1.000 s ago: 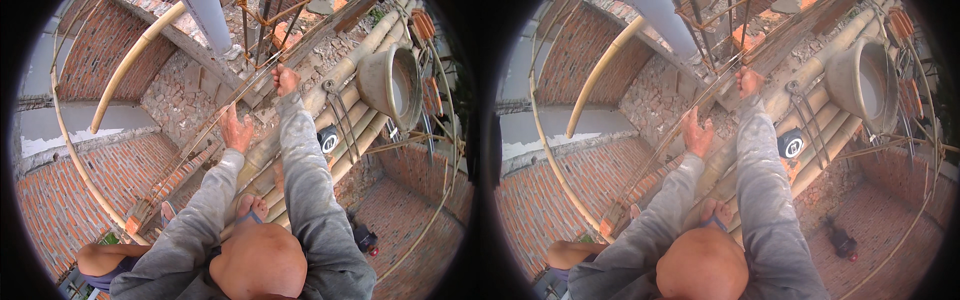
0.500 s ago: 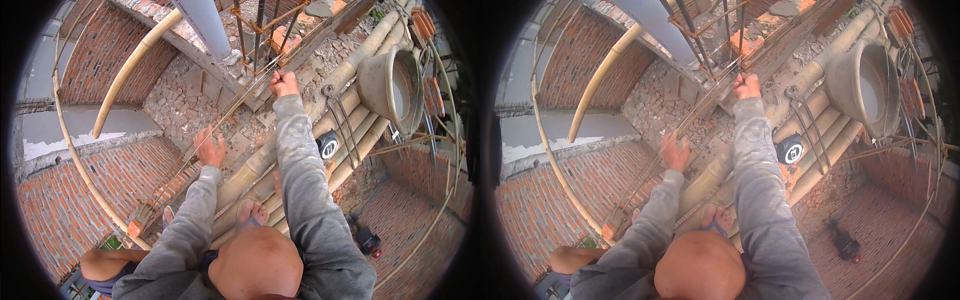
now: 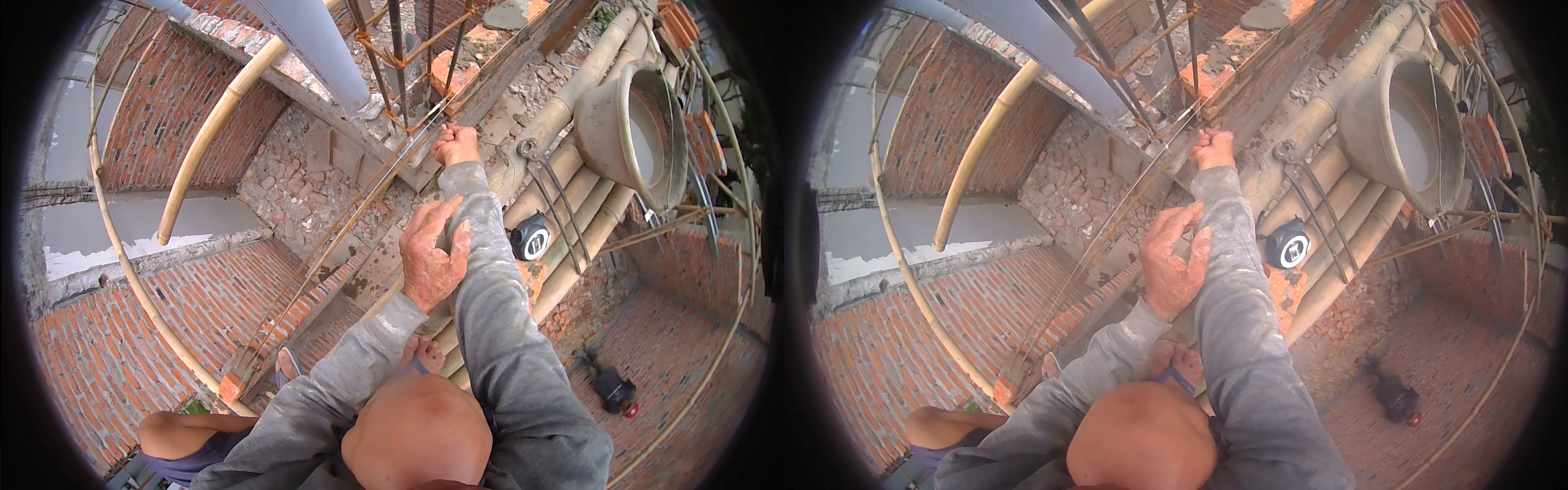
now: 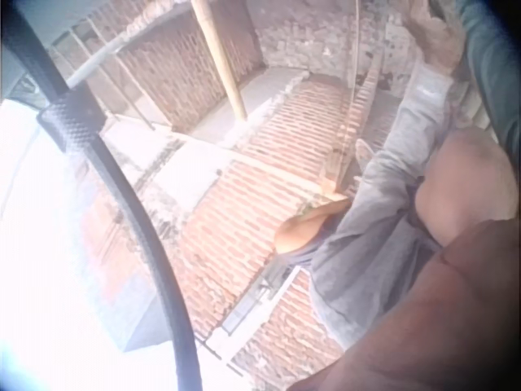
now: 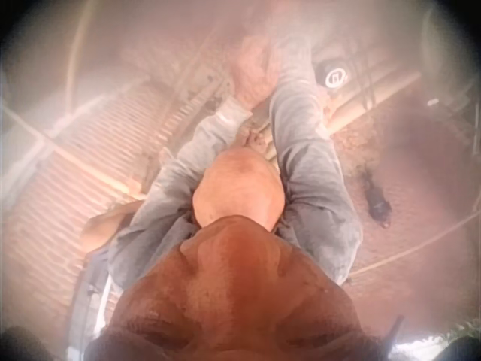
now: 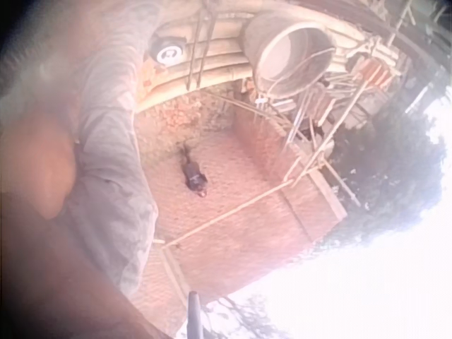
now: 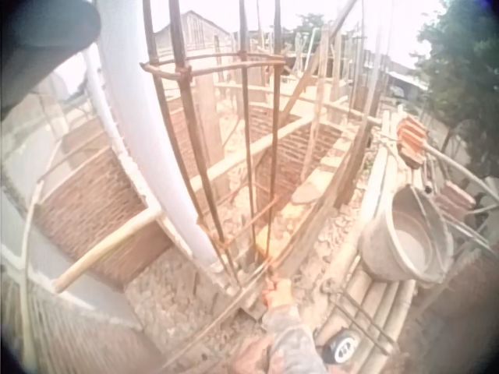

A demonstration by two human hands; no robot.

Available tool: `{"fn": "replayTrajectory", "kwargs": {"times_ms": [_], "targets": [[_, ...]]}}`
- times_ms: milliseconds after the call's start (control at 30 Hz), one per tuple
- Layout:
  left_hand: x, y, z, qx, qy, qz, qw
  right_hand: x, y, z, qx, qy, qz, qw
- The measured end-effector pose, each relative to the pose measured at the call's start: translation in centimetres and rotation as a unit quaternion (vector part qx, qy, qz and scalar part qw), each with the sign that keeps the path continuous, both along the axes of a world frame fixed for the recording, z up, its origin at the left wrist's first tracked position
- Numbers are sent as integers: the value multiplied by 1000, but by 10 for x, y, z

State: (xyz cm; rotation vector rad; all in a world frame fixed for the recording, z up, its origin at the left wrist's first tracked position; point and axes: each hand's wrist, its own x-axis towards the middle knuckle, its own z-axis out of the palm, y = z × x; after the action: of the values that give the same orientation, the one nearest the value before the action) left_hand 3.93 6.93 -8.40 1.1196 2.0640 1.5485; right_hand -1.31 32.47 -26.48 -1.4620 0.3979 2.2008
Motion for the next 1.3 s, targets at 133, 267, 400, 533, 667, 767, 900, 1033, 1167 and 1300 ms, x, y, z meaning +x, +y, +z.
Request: {"fn": "replayTrajectory", "kwargs": {"times_ms": [133,267,400,533,667,767,900,1033,1167,1300], "targets": [[-20,-27,-29,-112,82,125,982,-3,1,7,-19,10,-17,1000],[-33,-51,-30,-118,-94,129,980,0,-8,14,29,-32,-11,999],[-5,-32,13,8,-125,7,992,2,-18,14,82,-63,25,994],[-1,-8,13,15,-84,11,996,4,-13,8,99,-76,21,992],[-31,-26,-52,-225,110,142,958,8,-6,2,111,-83,45,989],[-61,-57,-99,-345,172,128,914,9,-7,-2,117,-83,44,989],[-105,-76,-126,-386,186,101,898,10,-9,-3,129,-77,54,987],[-131,-80,-132,-351,55,89,930,12,-12,4,120,-76,74,987],[-139,-84,-137,-250,20,90,964,16,-18,11,128,-71,67,987],[-139,-85,-138,-270,-35,100,957,19,-27,15,147,-73,57,985]]}}
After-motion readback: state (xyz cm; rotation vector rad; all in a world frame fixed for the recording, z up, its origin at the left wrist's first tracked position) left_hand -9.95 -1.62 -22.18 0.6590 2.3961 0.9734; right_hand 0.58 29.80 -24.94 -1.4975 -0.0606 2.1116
